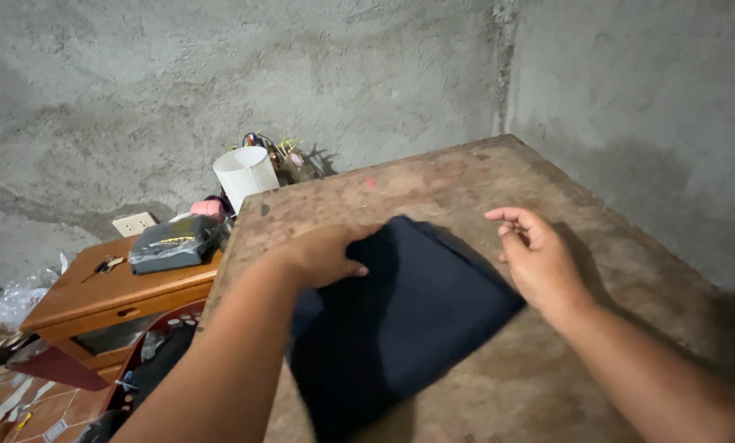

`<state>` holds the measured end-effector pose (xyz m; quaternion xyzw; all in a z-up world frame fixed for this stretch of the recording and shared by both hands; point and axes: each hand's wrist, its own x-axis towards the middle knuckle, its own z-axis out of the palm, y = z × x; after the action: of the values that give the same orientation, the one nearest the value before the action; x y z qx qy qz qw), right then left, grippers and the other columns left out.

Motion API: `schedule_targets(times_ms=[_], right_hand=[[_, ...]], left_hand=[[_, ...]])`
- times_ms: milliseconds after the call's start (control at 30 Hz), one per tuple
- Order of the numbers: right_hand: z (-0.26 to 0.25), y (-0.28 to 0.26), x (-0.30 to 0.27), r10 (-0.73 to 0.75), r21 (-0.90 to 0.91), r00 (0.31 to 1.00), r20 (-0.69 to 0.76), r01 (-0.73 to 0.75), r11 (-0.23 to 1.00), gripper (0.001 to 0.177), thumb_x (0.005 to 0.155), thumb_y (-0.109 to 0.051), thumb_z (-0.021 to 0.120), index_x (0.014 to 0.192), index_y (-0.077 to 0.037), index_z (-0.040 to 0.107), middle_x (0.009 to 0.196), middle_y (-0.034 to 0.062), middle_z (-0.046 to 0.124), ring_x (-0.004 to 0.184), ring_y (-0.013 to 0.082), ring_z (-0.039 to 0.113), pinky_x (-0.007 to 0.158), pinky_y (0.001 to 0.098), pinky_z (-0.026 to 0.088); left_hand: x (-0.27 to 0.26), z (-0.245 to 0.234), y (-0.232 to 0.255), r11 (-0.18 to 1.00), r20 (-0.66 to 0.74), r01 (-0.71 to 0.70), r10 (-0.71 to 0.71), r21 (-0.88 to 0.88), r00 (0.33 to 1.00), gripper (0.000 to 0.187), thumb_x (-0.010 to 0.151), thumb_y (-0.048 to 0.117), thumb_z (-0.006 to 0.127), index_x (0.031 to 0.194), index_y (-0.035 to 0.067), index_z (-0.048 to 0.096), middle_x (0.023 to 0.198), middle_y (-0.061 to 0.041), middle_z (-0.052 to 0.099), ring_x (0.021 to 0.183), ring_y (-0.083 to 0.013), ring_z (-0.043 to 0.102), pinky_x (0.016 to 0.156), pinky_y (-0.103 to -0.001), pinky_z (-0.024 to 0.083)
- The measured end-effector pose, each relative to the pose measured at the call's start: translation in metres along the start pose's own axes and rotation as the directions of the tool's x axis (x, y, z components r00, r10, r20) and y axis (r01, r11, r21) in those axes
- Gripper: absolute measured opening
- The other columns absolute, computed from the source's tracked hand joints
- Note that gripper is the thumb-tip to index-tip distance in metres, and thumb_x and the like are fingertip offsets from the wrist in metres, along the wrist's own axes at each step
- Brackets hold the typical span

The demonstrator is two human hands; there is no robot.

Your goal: The person takes a dark piece of clothing from a basket, lays it flat on a wooden surface, and folds it by hand into a neat bundle.

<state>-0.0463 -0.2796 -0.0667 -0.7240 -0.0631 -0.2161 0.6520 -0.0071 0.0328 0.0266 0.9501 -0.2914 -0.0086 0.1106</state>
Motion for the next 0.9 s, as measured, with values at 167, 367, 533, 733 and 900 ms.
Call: schedule_targets(times_ms=[167,367,533,733,900], right_hand=[[0.001,-0.008,-0.003,-0.251,-0.173,0.968,-0.021,0.243,0.954,0.022,0.097,-0.004,0.055,0.114,-0.005,0.070,0.099,-0.0009,0.056,0.079,0.0071,0.055,0.072,0.0226,0.047],[0.010,-0.060,-0.022,-0.539,-0.413,0.822,0.181,0.561,0.717,0.032,0.097,0.003,0.052,0.123,-0.003,0.070,0.134,0.0089,0.066,0.117,0.0228,0.067,0.099,0.0321,0.052],[0.072,-0.072,-0.029,-0.426,-0.431,0.712,0.559,0.688,0.585,0.043,0.098,-0.020,0.054,0.139,-0.007,0.059,0.158,0.0079,0.046,0.144,0.0280,0.045,0.112,0.0439,0.035],[0.121,-0.039,-0.019,-0.031,-0.594,0.733,0.679,0.575,0.563,0.061,0.103,-0.045,0.037,0.156,-0.015,0.034,0.167,0.0040,0.023,0.154,0.0221,0.018,0.122,0.0459,0.012],[0.109,-0.017,-0.004,0.034,-0.718,0.791,0.611,0.535,0.445,0.065,0.103,-0.047,0.033,0.159,-0.015,0.026,0.168,0.0024,0.019,0.155,0.0206,0.014,0.123,0.0436,0.010]], left_hand=[[-0.004,0.024,0.049,0.977,-0.590,0.001,0.128,0.213,0.797,0.048,0.083,0.020,0.068,0.131,0.016,0.064,0.127,-0.011,0.070,0.114,-0.0375,0.063,0.100,-0.052,0.041],[-0.039,0.053,0.061,0.971,-0.575,0.234,-0.170,0.039,0.800,0.035,0.093,0.013,0.055,0.126,0.010,0.067,0.127,-0.011,0.070,0.118,-0.0323,0.063,0.116,-0.045,0.043],[-0.054,0.071,0.039,0.950,-0.575,0.312,-0.269,-0.025,0.773,0.040,0.095,0.018,0.054,0.132,0.005,0.062,0.139,-0.016,0.061,0.131,-0.0352,0.054,0.116,-0.049,0.037],[-0.052,0.088,0.038,0.917,-0.431,0.395,-0.378,-0.053,0.819,0.057,0.098,0.034,0.046,0.152,0.016,0.041,0.163,-0.008,0.031,0.151,-0.0289,0.024,0.120,-0.053,0.020],[-0.055,0.066,0.057,0.797,-0.151,0.599,-0.602,-0.073,0.784,0.066,0.098,0.045,0.037,0.160,0.032,0.020,0.170,0.008,0.008,0.157,-0.0167,0.003,0.122,-0.061,0.005]])
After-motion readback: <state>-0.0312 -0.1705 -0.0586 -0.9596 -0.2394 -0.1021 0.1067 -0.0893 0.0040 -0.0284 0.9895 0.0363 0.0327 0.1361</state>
